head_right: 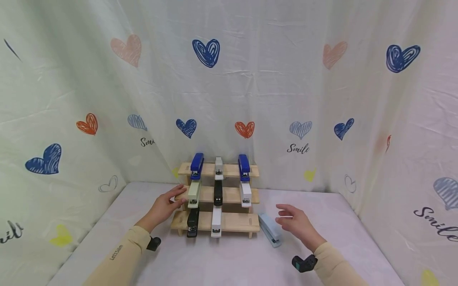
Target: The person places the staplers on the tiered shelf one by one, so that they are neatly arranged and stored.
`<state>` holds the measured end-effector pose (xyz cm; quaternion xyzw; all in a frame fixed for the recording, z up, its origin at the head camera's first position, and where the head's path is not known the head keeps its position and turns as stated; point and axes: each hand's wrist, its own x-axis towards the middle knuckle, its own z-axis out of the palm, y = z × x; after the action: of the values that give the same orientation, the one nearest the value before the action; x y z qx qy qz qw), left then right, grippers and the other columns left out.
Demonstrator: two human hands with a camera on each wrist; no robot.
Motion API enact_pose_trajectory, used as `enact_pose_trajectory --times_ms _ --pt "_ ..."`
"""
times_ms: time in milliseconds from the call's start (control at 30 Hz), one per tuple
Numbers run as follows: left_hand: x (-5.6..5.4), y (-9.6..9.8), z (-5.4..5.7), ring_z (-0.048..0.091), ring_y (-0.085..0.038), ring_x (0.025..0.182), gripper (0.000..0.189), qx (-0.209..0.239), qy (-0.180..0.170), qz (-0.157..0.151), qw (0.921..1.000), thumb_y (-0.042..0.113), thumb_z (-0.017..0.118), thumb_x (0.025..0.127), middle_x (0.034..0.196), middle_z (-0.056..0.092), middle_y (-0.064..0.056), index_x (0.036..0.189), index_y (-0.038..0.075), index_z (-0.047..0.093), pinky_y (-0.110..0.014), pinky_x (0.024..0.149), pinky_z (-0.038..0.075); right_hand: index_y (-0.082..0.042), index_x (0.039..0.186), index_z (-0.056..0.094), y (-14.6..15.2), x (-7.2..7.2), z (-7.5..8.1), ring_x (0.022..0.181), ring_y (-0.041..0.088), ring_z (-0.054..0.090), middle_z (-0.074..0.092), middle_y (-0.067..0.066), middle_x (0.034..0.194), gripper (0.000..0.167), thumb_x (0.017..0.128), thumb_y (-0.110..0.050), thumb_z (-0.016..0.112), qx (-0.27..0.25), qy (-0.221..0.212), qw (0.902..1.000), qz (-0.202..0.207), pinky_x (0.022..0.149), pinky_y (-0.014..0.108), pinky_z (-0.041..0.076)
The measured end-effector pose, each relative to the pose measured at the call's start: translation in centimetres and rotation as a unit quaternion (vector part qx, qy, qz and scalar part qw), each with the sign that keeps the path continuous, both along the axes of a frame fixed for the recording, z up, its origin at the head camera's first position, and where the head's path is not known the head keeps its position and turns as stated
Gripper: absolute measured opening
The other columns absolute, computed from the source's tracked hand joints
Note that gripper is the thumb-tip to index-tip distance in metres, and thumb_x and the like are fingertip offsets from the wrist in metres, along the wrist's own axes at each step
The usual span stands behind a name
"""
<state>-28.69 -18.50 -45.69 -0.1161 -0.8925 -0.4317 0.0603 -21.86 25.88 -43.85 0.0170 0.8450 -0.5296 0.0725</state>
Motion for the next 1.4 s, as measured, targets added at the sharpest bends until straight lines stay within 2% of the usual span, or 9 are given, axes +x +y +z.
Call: enact_pose_trajectory --times_ms 167,333,567,700,833,933,1167,1400 --pt "-0.1 0.0 0.0 0.038 -0.034 0.14 0.047 0.001 0.001 -0.001 1.0 0.021 0.067 0.098 0.156 0.039 -0.007 0.142 0.007 0.057 -0.047 0.092 0.049 -0.002 0.147 0.046 0.9 -0.3 -2.0 0.113 0.033 0.058 0.054 0.024 0.133 0.055 0.097 -0.013 0.066 -0.036 -0.069 0.997 -0.002 0.089 0.05 0.053" --pt "-0.2 -0.1 -0.2 0.039 -0.034 0.139 0.047 0.0 0.004 -0.001 1.0 0.021 0.067 0.098 0.156 0.039 -0.008 0.142 0.007 0.057 -0.047 0.092 0.049 -0.005 0.145 0.05 0.7 -0.4 -3.1 0.115 0.035 0.056 0.048 0.027 0.139 0.052 0.095 -0.01 0.066 -0.063 -0.1 0.9929 0.017 0.087 0.051 0.054" --pt "-0.2 -0.1 -0.3 0.04 -0.033 0.139 0.047 0.001 0.002 0.001 1.0 0.021 0.067 0.098 0.156 0.039 -0.006 0.142 0.007 0.057 -0.046 0.091 0.05 -0.008 0.144 0.052 0.3 -0.6 -3.3 0.111 0.036 0.056 0.046 0.029 0.139 0.051 0.095 -0.003 0.064 -0.066 -0.112 0.9913 0.023 0.084 0.05 0.055" --pt "-0.1 -0.1 -0.2 0.04 -0.033 0.138 0.047 0.001 0.005 0.001 1.0 0.021 0.067 0.098 0.156 0.04 -0.007 0.142 0.007 0.057 -0.046 0.09 0.05 -0.008 0.145 0.052 0.8 -0.9 -3.4 0.11 0.034 0.054 0.043 0.028 0.141 0.05 0.096 -0.006 0.063 -0.078 -0.12 0.9877 0.063 0.085 0.048 0.055" --pt "-0.1 -0.1 -0.3 0.04 -0.034 0.139 0.047 0.001 0.006 0.001 1.0 0.02 0.067 0.098 0.156 0.039 -0.007 0.142 0.007 0.057 -0.046 0.091 0.05 -0.006 0.144 0.053 1.5 -1.2 -3.7 0.11 0.031 0.053 0.039 0.028 0.145 0.048 0.097 -0.008 0.061 -0.105 -0.129 0.9804 0.106 0.088 0.048 0.054" --pt "0.0 0.0 -0.2 0.039 -0.034 0.139 0.047 0.002 0.003 0.003 1.0 0.02 0.067 0.098 0.156 0.039 -0.007 0.142 0.007 0.057 -0.047 0.092 0.049 -0.005 0.144 0.053 1.8 -1.5 -4.0 0.11 0.03 0.054 0.036 0.029 0.146 0.048 0.096 -0.006 0.061 -0.135 -0.137 0.9736 0.123 0.089 0.048 0.053" --pt "0.1 0.1 -0.2 0.04 -0.034 0.138 0.046 0.001 0.003 0.007 1.0 0.02 0.067 0.098 0.156 0.04 -0.007 0.141 0.007 0.057 -0.047 0.092 0.049 -0.002 0.144 0.052 2.1 -1.8 -4.4 0.11 0.03 0.057 0.035 0.029 0.148 0.051 0.094 0.0 0.062 -0.19 -0.153 0.962 0.122 0.091 0.05 0.052" --pt "0.2 0.1 -0.1 0.04 -0.035 0.138 0.045 0.002 0.013 0.002 0.9999 0.02 0.066 0.098 0.156 0.04 -0.008 0.14 0.006 0.058 -0.047 0.091 0.05 -0.001 0.145 0.05 2.0 -1.9 -4.4 0.109 0.031 0.056 0.04 0.026 0.146 0.054 0.092 0.0 0.062 -0.193 -0.154 0.9618 0.117 0.092 0.05 0.051"
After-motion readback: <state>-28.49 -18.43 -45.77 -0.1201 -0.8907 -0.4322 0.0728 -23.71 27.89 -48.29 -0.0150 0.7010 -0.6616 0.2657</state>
